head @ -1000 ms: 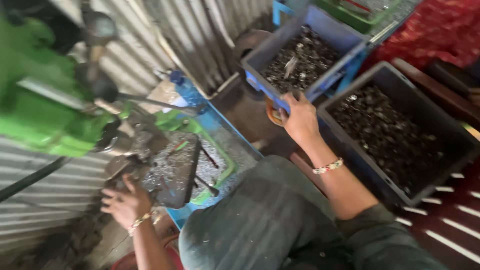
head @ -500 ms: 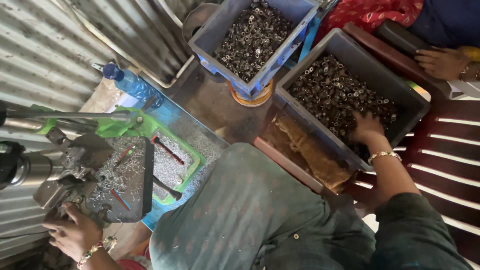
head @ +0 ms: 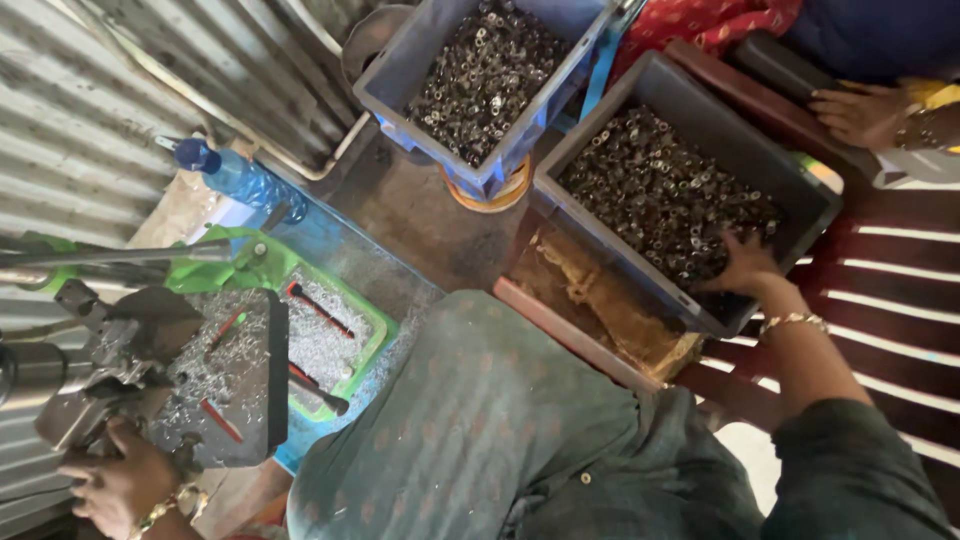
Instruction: The person operates a bench drill press on small metal components, placing parts on the machine table and working them under the spindle. They use a metal rod tool in one hand while steadying parts with the other, and handle parts from blue bins filled with similar components.
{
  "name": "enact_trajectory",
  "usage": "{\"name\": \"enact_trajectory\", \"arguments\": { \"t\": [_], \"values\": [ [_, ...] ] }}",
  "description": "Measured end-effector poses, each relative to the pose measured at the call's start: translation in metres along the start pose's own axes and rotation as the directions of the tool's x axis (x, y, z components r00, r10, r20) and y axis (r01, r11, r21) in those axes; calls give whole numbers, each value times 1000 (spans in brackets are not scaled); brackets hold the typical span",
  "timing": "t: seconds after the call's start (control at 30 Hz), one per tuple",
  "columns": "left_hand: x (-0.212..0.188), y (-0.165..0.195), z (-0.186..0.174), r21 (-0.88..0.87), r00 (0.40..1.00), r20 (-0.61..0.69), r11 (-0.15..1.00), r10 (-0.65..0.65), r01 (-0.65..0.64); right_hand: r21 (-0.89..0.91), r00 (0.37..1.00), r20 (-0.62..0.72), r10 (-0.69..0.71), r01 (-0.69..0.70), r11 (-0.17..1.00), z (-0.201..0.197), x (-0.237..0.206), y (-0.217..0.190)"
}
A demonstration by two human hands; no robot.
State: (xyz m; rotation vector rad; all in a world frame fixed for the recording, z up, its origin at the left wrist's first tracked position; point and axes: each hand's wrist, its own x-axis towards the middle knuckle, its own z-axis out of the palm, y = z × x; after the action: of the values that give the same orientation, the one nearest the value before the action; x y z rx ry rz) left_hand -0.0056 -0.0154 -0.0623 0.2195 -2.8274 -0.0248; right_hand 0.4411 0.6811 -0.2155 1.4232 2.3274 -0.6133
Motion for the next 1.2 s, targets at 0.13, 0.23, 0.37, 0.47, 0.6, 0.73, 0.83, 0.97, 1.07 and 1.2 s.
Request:
{"name": "enact_trajectory", "arguments": {
  "t": [0.13, 0.23, 0.37, 0.47, 0.6, 0.73, 0.83, 0.97, 1.07, 1.2],
  "values": [
    [0, 17, 9, -175, 977, -201, 984, -77, 42, -268, 999, 52, 16, -1, 963, 18, -3, -21],
    [2, 29, 11, -531, 954, -298, 836, -28, -141, -194, 991, -53, 124, -132, 972, 28, -3, -46],
    [14, 27, 14, -728, 941, -337, 625, 33, -282, -197, 974, -172, 147, -180, 964, 23, -13, -54],
    [19, 35, 18, -791, 953, -302, 552, 24, -264, -174, 976, -218, 17, -56, 983, 16, -27, -49],
    [15, 39, 13, -776, 926, -376, 554, -20, -303, -198, 979, -172, 112, -145, 969, 11, -28, -64],
    [12, 44, -1, -750, 941, -332, 625, -71, -218, -183, 974, -140, 176, -200, 963, 5, -28, -82],
    [14, 46, 2, -761, 925, -368, 603, -98, -239, -300, 982, -114, 149, -177, 937, 4, -34, -80],
    [18, 42, 16, -173, 657, -752, 946, 53, -274, -381, 994, -112, -7, -37, 924, -4, -28, -68],
    [17, 43, 15, -532, 827, -552, 809, -108, -249, -357, 996, 93, -2, 35, 933, -16, -17, -64],
    [12, 47, 1, -642, 911, -391, 747, -129, -170, -385, 998, 67, 14, 13, 923, -15, -25, -69]
  ]
}}
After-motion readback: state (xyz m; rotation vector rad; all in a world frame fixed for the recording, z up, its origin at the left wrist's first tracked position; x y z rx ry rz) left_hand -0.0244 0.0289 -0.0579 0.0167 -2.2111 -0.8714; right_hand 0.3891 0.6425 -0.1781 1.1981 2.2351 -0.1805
